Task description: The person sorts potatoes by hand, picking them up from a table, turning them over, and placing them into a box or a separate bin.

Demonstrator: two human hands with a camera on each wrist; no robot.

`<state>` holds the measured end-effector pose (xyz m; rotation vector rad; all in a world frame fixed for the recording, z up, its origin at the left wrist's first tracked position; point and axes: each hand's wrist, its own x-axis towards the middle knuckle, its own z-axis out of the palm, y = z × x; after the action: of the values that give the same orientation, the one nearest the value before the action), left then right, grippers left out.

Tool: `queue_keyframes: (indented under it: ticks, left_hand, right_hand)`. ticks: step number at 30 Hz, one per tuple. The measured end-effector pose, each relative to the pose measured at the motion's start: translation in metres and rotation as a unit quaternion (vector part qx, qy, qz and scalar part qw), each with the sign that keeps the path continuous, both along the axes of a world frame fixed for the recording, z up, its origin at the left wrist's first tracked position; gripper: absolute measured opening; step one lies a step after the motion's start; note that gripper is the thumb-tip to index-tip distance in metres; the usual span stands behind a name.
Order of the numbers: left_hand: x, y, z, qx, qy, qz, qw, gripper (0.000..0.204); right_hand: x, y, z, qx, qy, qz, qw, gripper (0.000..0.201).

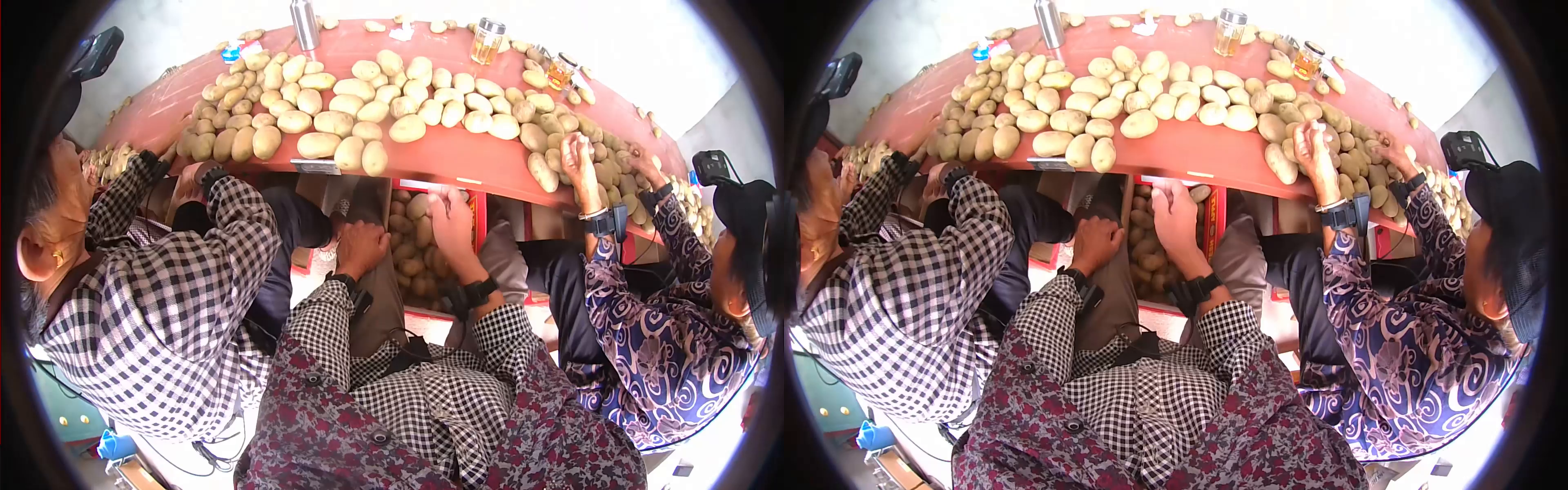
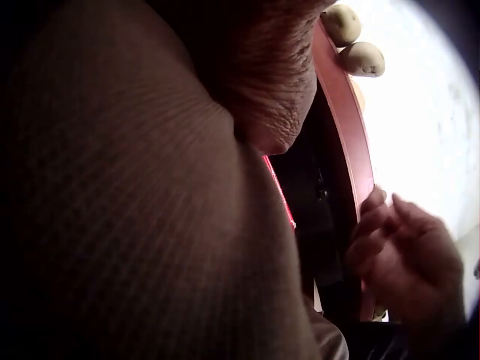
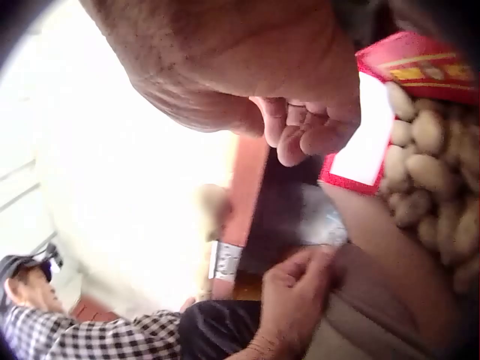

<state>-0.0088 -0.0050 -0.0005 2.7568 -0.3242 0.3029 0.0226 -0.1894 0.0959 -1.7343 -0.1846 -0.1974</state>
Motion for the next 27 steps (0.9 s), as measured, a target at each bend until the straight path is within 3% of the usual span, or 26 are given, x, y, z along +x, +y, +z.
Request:
queue_keyframes:
  ticks: [2, 5, 6, 10, 14, 20, 23, 25, 26, 27]
  left_hand:
    - [0.0, 0.001, 0.004, -0.001, 0.008, 0.0, 1.0, 0.023]
    - [0.0, 0.0, 0.003, 0.001, 0.024, 0.007, 1.0, 0.023]
    - [0.0, 0.0, 0.003, -0.005, 0.017, 0.009, 1.0, 0.023]
    - [-0.003, 0.0, 0.007, -0.005, 0.031, 0.006, 0.999, 0.023]
    - [-0.005, 0.0, 0.012, -0.008, 0.035, 0.009, 0.999, 0.025]
    - [-0.006, -0.001, 0.008, -0.03, 0.012, 0.012, 0.999, 0.024]
    - [-0.005, -0.001, 0.008, -0.005, 0.033, 0.011, 0.999, 0.024]
    - [-0.003, 0.0, 0.0, -0.004, 0.011, 0.015, 1.0, 0.025]
    - [-0.002, -0.001, -0.002, 0.003, 0.007, 0.019, 1.0, 0.025]
    - [-0.002, -0.001, -0.002, 0.009, 0.01, 0.024, 1.0, 0.026]
  right_hand:
    - [0.019, 0.011, 0.032, -0.103, -0.095, -0.027, 0.99, 0.02]
    - [0.06, 0.022, 0.041, -0.245, -0.234, -0.051, 0.94, 0.037]
    - [0.07, 0.028, 0.043, -0.293, -0.218, -0.044, 0.93, 0.05]
    - [0.096, 0.052, 0.043, -0.402, -0.097, -0.033, 0.91, 0.06]
    - [0.108, 0.058, 0.034, -0.541, -0.016, -0.01, 0.841, 0.062]
    - [0.108, 0.051, 0.046, -0.467, -0.009, -0.019, 0.884, 0.052]
    - [0.119, 0.041, 0.017, -0.415, -0.111, -0.08, 0.899, 0.051]
    - [0.122, 0.023, 0.019, -0.329, -0.043, -0.085, 0.94, 0.05]
    - [0.103, 0.014, 0.03, -0.183, -0.041, -0.102, 0.977, 0.045]
    - [0.091, 0.0, 0.033, 0.049, 0.111, 0.025, 0.992, 0.038]
